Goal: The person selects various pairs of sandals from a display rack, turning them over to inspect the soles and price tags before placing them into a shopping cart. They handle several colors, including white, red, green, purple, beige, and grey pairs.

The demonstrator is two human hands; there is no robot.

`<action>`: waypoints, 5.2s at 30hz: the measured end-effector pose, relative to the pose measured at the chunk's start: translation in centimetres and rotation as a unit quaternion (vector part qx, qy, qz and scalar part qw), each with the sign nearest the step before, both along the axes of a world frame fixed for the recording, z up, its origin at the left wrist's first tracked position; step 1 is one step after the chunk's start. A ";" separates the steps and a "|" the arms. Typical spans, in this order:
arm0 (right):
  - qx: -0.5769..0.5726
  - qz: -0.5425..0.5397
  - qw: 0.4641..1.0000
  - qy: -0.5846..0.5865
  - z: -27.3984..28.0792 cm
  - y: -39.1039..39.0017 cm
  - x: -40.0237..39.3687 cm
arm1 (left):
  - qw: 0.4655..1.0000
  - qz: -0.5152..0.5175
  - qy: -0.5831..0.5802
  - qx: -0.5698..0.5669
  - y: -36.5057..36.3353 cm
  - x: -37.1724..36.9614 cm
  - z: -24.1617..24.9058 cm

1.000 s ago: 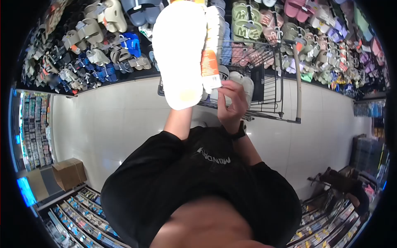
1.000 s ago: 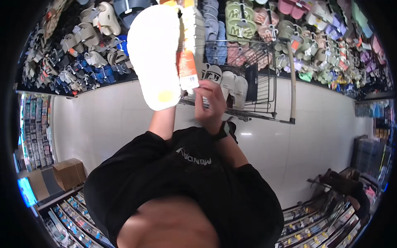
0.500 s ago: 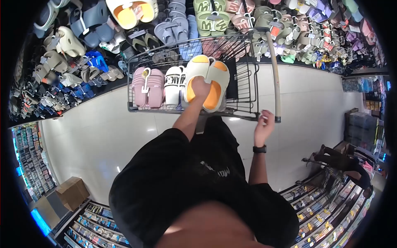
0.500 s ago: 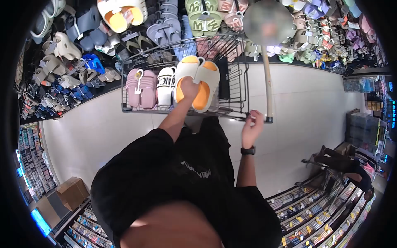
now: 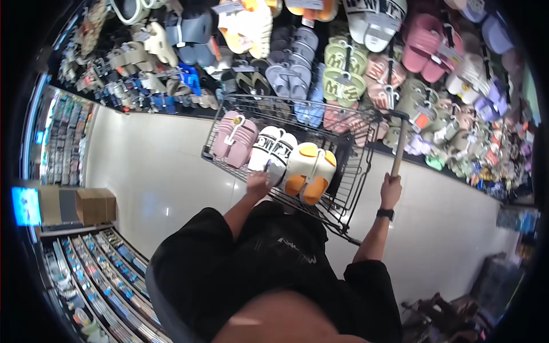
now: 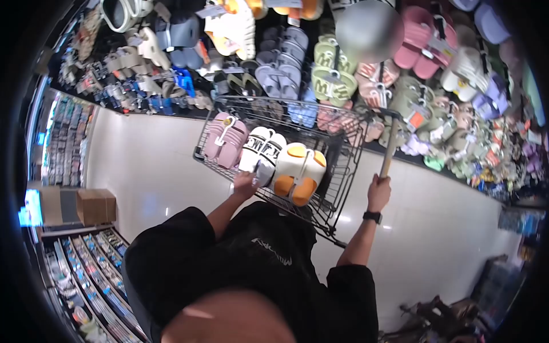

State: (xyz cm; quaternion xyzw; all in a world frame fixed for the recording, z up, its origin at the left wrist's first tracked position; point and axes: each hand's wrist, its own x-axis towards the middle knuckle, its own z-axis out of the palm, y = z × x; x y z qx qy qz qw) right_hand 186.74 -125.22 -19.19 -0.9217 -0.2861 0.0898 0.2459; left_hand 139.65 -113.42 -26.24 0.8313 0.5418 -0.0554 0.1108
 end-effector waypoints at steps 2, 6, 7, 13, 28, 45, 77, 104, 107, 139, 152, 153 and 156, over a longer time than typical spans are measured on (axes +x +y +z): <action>0.003 -0.005 0.999 0.037 0.7 -0.2 -0.5 | 0.998 0.054 0.039 0.019 -1.0 -5.0 0.6; -0.003 -0.008 0.999 0.040 1.3 0.3 -1.7 | 0.996 0.040 0.027 -0.078 0.3 -8.5 -0.1; -0.005 -0.004 0.999 0.036 1.1 0.3 -1.9 | 0.991 0.030 0.050 -0.119 1.4 -7.9 1.1; 0.005 -0.008 0.999 0.038 0.3 1.1 -3.9 | 0.992 0.120 -0.031 -0.038 15.8 -4.2 7.7; 0.388 0.287 0.876 -0.001 30.3 40.8 -24.5 | 0.750 -0.053 -0.537 0.381 47.8 7.0 19.5; 0.359 0.190 0.913 -0.032 30.0 50.4 -26.4 | 0.805 -0.134 -0.549 0.182 44.4 3.6 23.3; 0.355 0.259 0.863 -0.251 16.4 11.5 -44.7 | 0.840 0.111 -0.461 0.266 16.5 -3.1 22.2; -0.137 -0.139 0.977 -0.083 2.1 -10.7 -18.2 | 0.989 -0.068 -0.113 0.073 3.3 -24.9 -1.5; -0.139 -0.146 0.976 -0.079 2.7 -10.6 -20.0 | 0.991 0.051 -0.008 0.120 0.5 -27.0 0.0; 0.323 0.311 0.893 0.044 29.8 47.4 -50.4 | 0.791 -0.020 -0.498 0.355 50.2 -16.6 19.5; 0.279 0.253 0.885 0.273 31.9 64.1 -47.4 | 0.765 -0.127 -0.545 0.319 54.8 -16.9 26.4; 0.271 0.238 0.891 0.276 32.6 63.8 -47.8 | 0.776 -0.133 -0.531 0.313 54.5 -17.3 27.5; 0.250 0.191 0.888 0.336 32.4 63.2 -47.0 | 0.816 -0.155 -0.489 0.267 53.6 -17.8 28.9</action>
